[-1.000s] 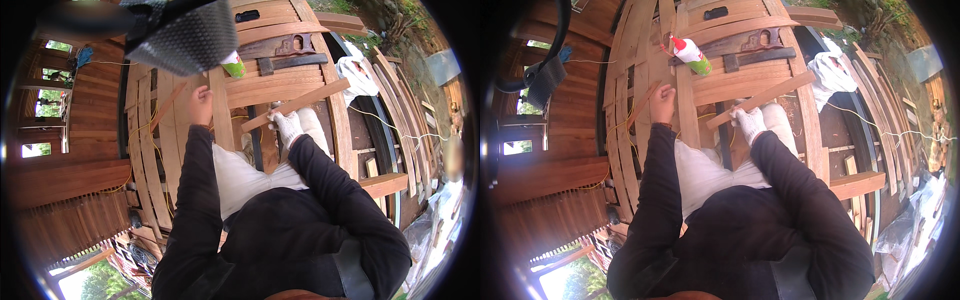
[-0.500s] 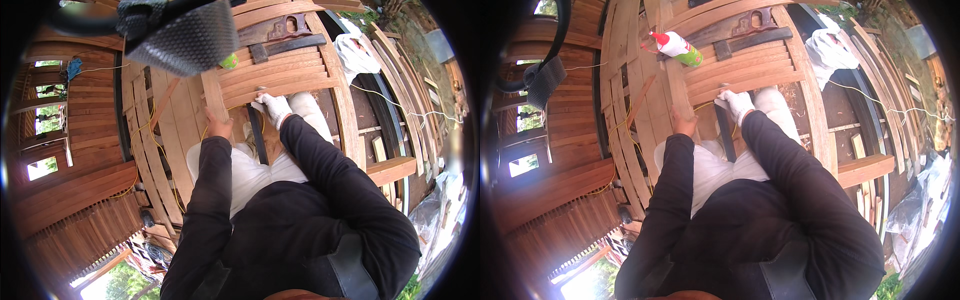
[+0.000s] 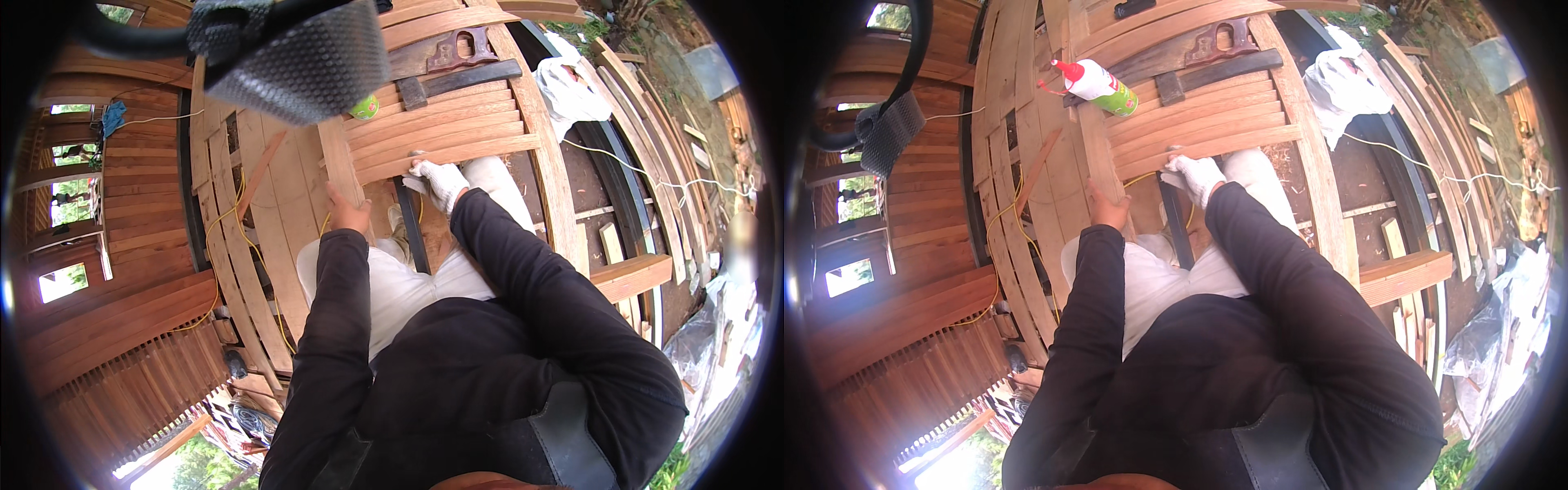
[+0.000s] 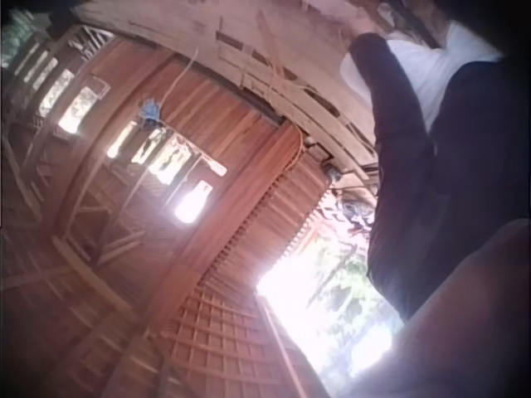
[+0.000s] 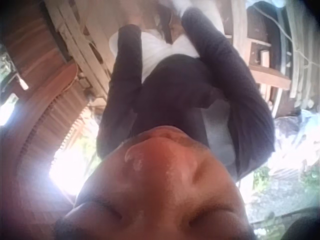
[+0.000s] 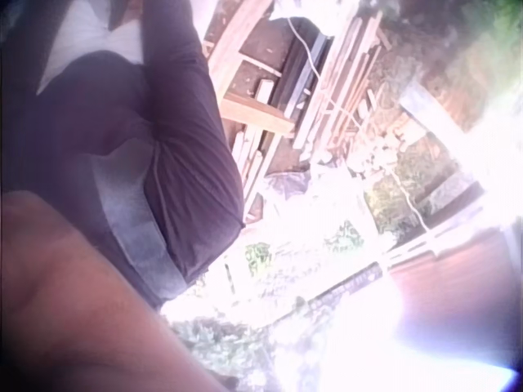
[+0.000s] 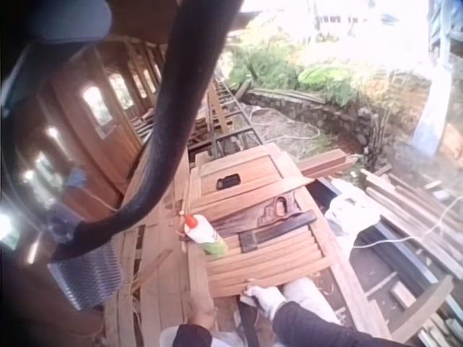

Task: The person assembles a curved wooden structure by placing slats, tapping them with a hammer, and sawing them to fit. They repeatedly adjust and secure the slats into position.

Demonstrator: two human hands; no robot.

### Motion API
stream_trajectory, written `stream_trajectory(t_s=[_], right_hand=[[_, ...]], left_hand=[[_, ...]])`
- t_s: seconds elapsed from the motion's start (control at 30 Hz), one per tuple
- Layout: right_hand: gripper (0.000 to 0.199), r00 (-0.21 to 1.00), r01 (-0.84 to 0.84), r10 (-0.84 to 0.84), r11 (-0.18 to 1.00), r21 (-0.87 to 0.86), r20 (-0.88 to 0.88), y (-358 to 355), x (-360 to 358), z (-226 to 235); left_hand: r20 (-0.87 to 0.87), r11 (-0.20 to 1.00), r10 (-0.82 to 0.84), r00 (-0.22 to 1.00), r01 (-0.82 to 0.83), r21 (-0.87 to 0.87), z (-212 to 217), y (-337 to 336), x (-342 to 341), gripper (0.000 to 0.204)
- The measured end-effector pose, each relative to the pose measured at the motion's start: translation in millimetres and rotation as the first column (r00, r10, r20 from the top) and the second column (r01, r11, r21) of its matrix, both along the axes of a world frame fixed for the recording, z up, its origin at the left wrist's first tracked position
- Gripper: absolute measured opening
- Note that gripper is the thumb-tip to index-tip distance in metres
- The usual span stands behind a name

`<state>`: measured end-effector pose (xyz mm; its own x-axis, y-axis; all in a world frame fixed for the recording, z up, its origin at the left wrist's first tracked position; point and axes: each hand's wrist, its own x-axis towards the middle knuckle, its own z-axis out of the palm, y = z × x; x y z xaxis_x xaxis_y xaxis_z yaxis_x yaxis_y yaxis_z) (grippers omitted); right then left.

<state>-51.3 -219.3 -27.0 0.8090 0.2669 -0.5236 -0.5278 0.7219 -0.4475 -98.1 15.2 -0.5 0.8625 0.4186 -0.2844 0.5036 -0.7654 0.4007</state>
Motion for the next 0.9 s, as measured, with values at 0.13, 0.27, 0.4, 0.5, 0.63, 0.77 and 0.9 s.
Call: stream_trajectory(t_s=[0.13,0.27,0.4,0.5,0.63,0.77,0.9], right_hand=[[0.019,1.000,-0.003,0.003,1.000,-0.001,-0.024,-3,1,-1],[0.018,0.999,-0.051,0.051,0.998,-0.031,-0.013,-3,3,2],[0.018,0.997,-0.079,0.079,0.988,-0.131,-0.002,2,6,-5],[0.019,0.990,-0.132,0.140,0.964,-0.233,0.019,2,11,-21],[0.021,0.948,-0.259,0.306,0.902,-0.346,0.088,10,1,-8],[0.023,0.682,-0.517,0.725,0.392,-0.761,-0.090,2,-7,36],[0.031,0.710,0.153,0.639,0.271,-0.950,0.296,-25,3,82]], left_hand=[[-0.003,1.000,0.007,1.000,-0.007,-0.019,14,-8,3,0.123],[-0.046,0.999,0.030,0.998,-0.031,-0.026,21,-10,2,0.122],[-0.056,0.999,0.028,0.998,-0.029,-0.016,20,-13,5,0.121],[-0.044,1.000,-0.019,0.999,0.019,-0.001,8,-8,9,0.121],[0.025,0.999,-0.051,0.998,0.051,0.008,-11,10,2,0.121],[0.071,0.998,-0.055,0.996,0.056,-0.007,-14,12,1,0.120],[0.056,0.999,-0.030,0.998,0.029,0.017,-9,6,0,0.119]])
